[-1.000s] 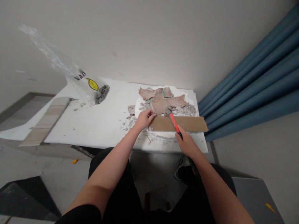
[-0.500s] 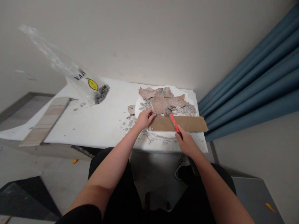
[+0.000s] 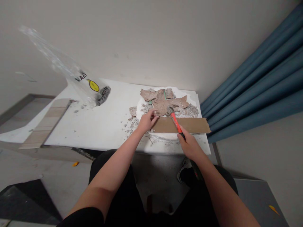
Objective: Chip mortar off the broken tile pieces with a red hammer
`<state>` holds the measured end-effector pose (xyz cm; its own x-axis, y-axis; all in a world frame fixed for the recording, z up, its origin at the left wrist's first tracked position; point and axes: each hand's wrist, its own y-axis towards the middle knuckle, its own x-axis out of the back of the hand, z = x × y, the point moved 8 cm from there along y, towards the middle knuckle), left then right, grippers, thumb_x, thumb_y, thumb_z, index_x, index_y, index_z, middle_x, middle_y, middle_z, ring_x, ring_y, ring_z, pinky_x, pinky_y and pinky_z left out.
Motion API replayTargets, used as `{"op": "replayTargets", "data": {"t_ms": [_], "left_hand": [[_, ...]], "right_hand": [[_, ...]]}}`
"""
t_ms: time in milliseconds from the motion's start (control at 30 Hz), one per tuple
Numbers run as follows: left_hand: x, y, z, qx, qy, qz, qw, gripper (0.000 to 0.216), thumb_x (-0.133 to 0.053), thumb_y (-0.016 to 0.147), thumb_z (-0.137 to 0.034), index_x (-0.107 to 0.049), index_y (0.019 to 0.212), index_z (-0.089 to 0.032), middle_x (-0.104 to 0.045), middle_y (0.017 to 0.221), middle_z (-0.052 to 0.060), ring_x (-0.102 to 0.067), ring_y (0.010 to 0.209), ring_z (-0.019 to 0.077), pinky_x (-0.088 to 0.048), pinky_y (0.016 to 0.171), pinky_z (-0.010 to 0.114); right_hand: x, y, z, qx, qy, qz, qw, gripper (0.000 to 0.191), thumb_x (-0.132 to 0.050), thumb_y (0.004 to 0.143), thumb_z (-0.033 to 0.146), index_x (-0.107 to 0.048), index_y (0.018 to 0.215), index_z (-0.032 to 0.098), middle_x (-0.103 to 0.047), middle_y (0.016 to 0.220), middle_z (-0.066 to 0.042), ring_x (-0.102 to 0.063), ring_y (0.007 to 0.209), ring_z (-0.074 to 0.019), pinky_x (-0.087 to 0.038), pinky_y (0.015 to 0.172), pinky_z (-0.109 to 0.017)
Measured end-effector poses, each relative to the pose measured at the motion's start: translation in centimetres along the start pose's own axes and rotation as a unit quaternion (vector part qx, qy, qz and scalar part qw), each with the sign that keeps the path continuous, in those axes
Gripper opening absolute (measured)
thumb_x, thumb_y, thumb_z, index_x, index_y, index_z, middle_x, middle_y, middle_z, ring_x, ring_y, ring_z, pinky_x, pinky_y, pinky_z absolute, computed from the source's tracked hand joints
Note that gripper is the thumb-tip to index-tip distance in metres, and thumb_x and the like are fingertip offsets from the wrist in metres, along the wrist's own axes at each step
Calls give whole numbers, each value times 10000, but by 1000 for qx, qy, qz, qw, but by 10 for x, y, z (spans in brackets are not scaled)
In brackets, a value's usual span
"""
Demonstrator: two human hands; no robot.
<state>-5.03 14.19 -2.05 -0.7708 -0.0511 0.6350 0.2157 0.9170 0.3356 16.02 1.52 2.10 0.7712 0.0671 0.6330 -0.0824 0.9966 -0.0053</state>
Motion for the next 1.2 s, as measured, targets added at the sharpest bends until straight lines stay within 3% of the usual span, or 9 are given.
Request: {"op": "replayTargets", "data": {"t_ms": [100,333,567,833,967,1200], "left_hand": [[-1,-3,1,-1,-16,-18,1000,452,-623,916,-274,-475,1338,-207,-741,924,13,-664,764,143,-503,765,264],[-5,-8,2,-11,-35,-40,999,472,-618,916,-279,-418,1337,-203,-731,891,4,-670,782,152,-501,760,277],[-6,-10,2,-20,-35,-53,998,437,-621,909,-258,-429,1298,-201,-722,870,8,-675,806,161,-506,788,295],[-8,-10,5,-15,-34,-50,998,441,-632,892,-240,-441,1287,-214,-711,862,1,-672,795,168,-508,780,300],[-11,-9,6,-23,-29,-39,999,423,-607,899,-241,-443,1288,-217,-704,859,-3,-668,798,172,-518,800,314],[17,-13,0,-71,39,-77,994,625,-640,805,-276,-429,1379,-149,-634,1231,132,-590,1162,281,-455,1049,463]], "right_hand": [[1,-5,19,21,19,5,1000,602,-430,1004,342,-358,1592,234,-593,1444,-96,-572,1305,-299,-445,1095,-485],[-10,-4,42,28,-15,26,999,604,-416,1000,304,-364,1590,183,-604,1421,-137,-535,1342,-317,-430,1100,-481],[-15,-4,43,0,-41,38,998,609,-424,996,286,-365,1589,161,-688,1282,-159,-620,1225,-330,-456,1054,-473],[-23,-6,44,-10,-54,62,997,615,-403,1002,285,-340,1596,135,-693,1255,-185,-662,1133,-335,-495,975,-459],[-24,-8,45,0,-67,53,996,623,-397,1015,298,-291,1618,184,-721,1195,-157,-685,1071,-325,-507,932,-437],[-24,-10,44,-7,-74,53,996,614,-391,1015,284,-306,1611,163,-725,1183,-165,-691,1058,-322,-510,924,-428]]}}
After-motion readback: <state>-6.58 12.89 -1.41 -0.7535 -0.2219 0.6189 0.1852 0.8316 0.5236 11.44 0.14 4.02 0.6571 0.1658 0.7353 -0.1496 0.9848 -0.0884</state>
